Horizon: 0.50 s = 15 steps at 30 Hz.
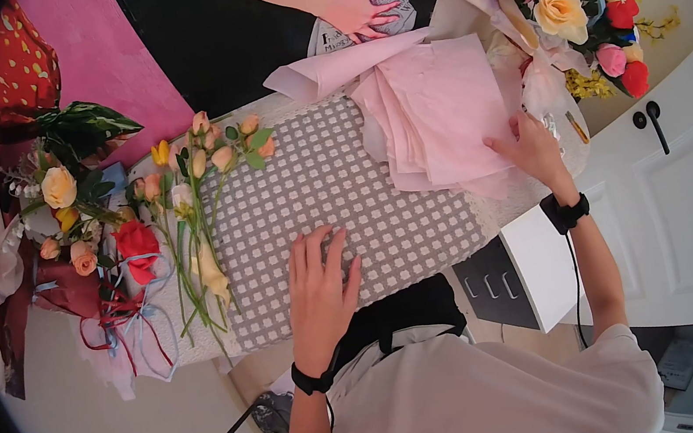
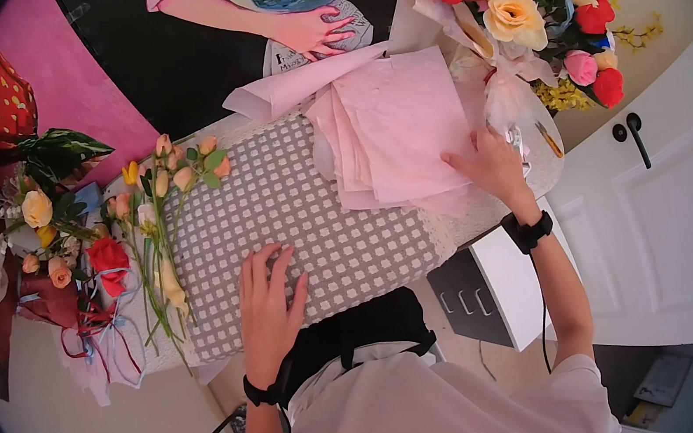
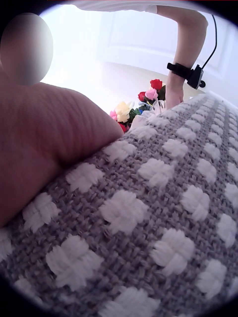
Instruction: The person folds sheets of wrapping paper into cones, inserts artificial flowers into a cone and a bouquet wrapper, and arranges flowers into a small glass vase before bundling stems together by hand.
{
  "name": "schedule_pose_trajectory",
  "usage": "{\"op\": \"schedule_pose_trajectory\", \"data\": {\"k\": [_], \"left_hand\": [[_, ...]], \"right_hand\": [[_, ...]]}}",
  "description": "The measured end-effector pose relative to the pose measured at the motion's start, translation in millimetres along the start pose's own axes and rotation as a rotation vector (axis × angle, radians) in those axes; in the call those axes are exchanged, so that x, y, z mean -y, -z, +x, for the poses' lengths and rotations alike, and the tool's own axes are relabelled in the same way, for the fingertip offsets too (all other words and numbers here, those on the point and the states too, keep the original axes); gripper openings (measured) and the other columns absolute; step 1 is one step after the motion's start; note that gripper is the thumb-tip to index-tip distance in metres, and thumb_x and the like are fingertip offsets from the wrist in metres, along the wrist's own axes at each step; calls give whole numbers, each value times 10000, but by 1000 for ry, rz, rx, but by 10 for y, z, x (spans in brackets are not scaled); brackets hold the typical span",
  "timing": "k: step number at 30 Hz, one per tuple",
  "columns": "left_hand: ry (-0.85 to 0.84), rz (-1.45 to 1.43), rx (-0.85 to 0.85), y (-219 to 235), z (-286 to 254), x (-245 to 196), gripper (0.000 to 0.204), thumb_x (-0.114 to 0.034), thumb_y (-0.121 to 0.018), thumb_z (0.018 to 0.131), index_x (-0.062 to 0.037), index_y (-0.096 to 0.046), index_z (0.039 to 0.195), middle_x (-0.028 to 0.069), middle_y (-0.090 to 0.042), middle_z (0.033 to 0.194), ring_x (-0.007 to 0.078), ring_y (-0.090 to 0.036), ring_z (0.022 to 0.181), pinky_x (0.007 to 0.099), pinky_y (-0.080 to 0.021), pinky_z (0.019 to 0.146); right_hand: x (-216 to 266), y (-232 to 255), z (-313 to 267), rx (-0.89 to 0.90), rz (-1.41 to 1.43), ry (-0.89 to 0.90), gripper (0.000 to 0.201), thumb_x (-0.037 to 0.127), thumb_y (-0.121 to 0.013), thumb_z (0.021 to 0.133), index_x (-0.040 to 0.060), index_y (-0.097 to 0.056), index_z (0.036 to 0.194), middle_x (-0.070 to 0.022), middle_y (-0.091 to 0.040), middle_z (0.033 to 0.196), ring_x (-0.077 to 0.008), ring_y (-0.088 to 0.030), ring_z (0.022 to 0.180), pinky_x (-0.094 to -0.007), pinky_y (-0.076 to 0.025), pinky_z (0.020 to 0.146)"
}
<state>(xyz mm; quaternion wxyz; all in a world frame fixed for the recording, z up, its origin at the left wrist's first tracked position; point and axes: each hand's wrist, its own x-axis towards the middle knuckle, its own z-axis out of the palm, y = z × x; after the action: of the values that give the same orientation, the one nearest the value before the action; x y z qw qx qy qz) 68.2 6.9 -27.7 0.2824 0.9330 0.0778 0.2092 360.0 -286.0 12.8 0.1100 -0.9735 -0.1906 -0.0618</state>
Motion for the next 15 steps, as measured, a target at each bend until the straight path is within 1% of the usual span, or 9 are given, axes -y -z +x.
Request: {"op": "schedule_pose_trajectory", "data": {"k": [4,5,7,8,10,11,13,14,15], "left_hand": [[7,11,-6,-12,8,-12,394,-109,-705,940,-11,-621,1312,162,-568,1342,418,-534,1245,525,-429,1117],[14,4,-8,-27,9,-21,391,-108,-706,940,-10,-625,1309,161,-570,1340,416,-538,1243,525,-429,1116],[3,14,-9,-53,-5,-18,390,-109,-707,939,-10,-627,1307,161,-572,1337,414,-540,1240,523,-429,1116],[11,33,-21,-58,-3,-13,389,-109,-709,938,-10,-629,1306,160,-574,1335,412,-542,1237,520,-430,1116],[1,30,-17,-51,9,-13,391,-109,-710,938,-10,-629,1307,158,-575,1336,411,-543,1236,517,-431,1117],[0,28,-16,-39,2,-8,392,-110,-711,938,-9,-629,1308,156,-576,1337,410,-544,1236,514,-432,1117],[12,15,-13,-27,8,-25,378,-108,-711,936,-8,-636,1293,159,-576,1335,414,-546,1231,511,-431,1120],[14,-3,-10,-15,12,-25,365,-106,-711,934,-6,-644,1279,162,-575,1332,418,-548,1225,509,-431,1123],[24,5,-16,-13,3,-1,365,-106,-711,934,-6,-644,1279,162,-575,1332,418,-548,1225,509,-431,1123]], "right_hand": [[66,-20,-40,-178,54,45,520,362,-870,796,-5,-598,1043,-172,-636,1002,-389,-655,912,-481,-524,776],[38,-50,-51,-183,52,28,520,362,-870,796,-5,-598,1043,-172,-636,1002,-389,-655,912,-481,-524,776],[-62,-162,4,-255,98,142,461,294,-848,821,-11,-606,1069,-159,-605,974,-396,-638,888,-474,-513,756],[-127,-188,47,-259,97,132,461,294,-848,821,-11,-606,1069,-159,-605,974,-396,-638,888,-474,-513,756],[-216,-194,139,-336,95,270,430,244,-815,859,-13,-619,1143,-170,-637,999,-356,-658,877,-458,-511,750],[-247,-133,150,-333,99,274,430,244,-815,859,-13,-619,1143,-170,-637,999,-356,-658,877,-458,-511,750],[-141,191,158,-75,226,38,378,206,-758,937,-5,-636,1226,-128,-699,1056,-250,-696,892,-396,-543,761],[-44,308,131,-70,232,49,378,206,-758,937,-5,-636,1226,-128,-699,1056,-250,-696,892,-396,-543,761],[57,418,51,-47,773,-46,352,203,-730,971,7,-640,1249,-99,-715,1083,-203,-704,911,-363,-561,769]]}}
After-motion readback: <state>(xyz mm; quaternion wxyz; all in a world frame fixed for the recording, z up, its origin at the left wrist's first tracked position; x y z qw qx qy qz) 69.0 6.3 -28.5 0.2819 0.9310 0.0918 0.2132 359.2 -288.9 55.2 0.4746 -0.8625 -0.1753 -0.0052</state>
